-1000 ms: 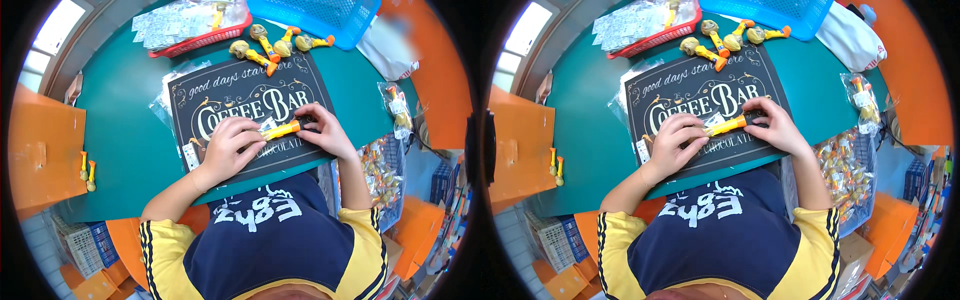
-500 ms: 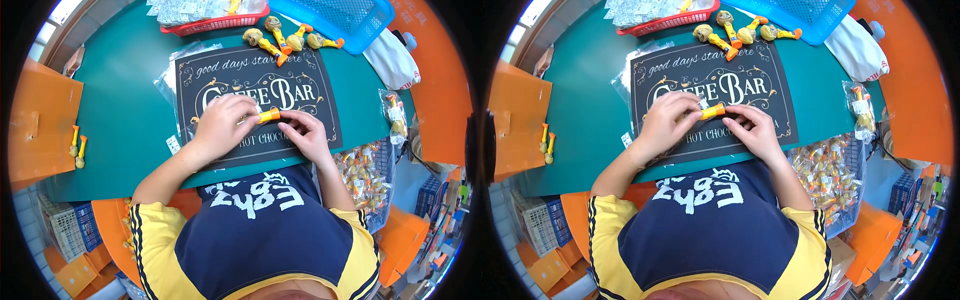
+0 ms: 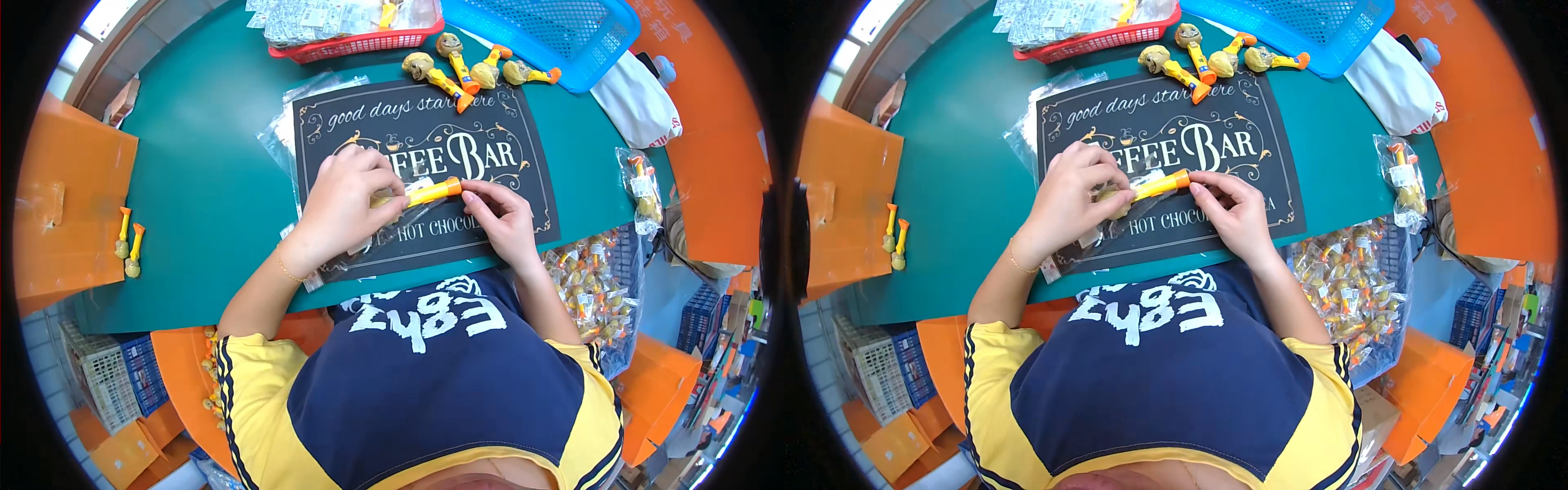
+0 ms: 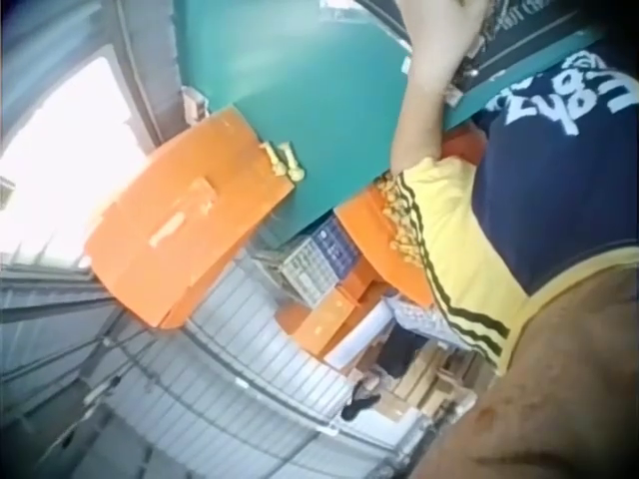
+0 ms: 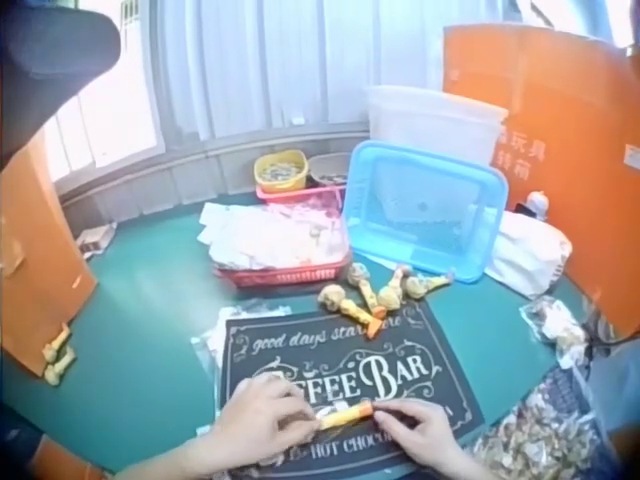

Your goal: Packaging toy figurines into plastic bags and sealing them with labels.

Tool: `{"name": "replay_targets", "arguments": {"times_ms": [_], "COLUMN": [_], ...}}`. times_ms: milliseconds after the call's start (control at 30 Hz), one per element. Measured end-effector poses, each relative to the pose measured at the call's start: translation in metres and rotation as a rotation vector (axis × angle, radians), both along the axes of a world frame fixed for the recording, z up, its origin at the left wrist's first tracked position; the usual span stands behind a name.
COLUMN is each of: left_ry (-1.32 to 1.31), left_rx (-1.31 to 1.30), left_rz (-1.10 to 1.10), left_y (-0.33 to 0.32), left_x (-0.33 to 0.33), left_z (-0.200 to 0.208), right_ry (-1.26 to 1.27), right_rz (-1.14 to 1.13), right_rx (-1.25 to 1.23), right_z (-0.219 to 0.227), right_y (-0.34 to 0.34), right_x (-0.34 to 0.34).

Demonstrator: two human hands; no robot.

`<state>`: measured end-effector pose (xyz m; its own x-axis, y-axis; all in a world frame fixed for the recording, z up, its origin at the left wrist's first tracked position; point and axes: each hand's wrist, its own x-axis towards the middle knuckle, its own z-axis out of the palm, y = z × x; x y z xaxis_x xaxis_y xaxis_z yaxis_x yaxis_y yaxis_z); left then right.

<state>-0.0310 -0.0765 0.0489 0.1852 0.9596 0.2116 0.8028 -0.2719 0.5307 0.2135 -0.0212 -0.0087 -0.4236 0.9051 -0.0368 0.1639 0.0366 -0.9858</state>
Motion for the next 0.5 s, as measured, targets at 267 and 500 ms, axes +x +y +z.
{"name": "replay_targets", "arguments": {"times_ms": [267,500], "left_ry": [-0.266,-0.314], "left_rx": [0.168,0.201], "left_rz": [0.065,0.029], "left_y": [0.007,0.01], "left_x": [0.012,0.014], "left_z": [-0.021,-0.018], "right_ry": [0.134,0.02], "right_rz": [0.222,0.234], "right_rx": [-0.155,-0.095], "right_z": [0.015,0.02], "right_y": [0.002,0.007], "right_x": [-0.019,-0.027]}}
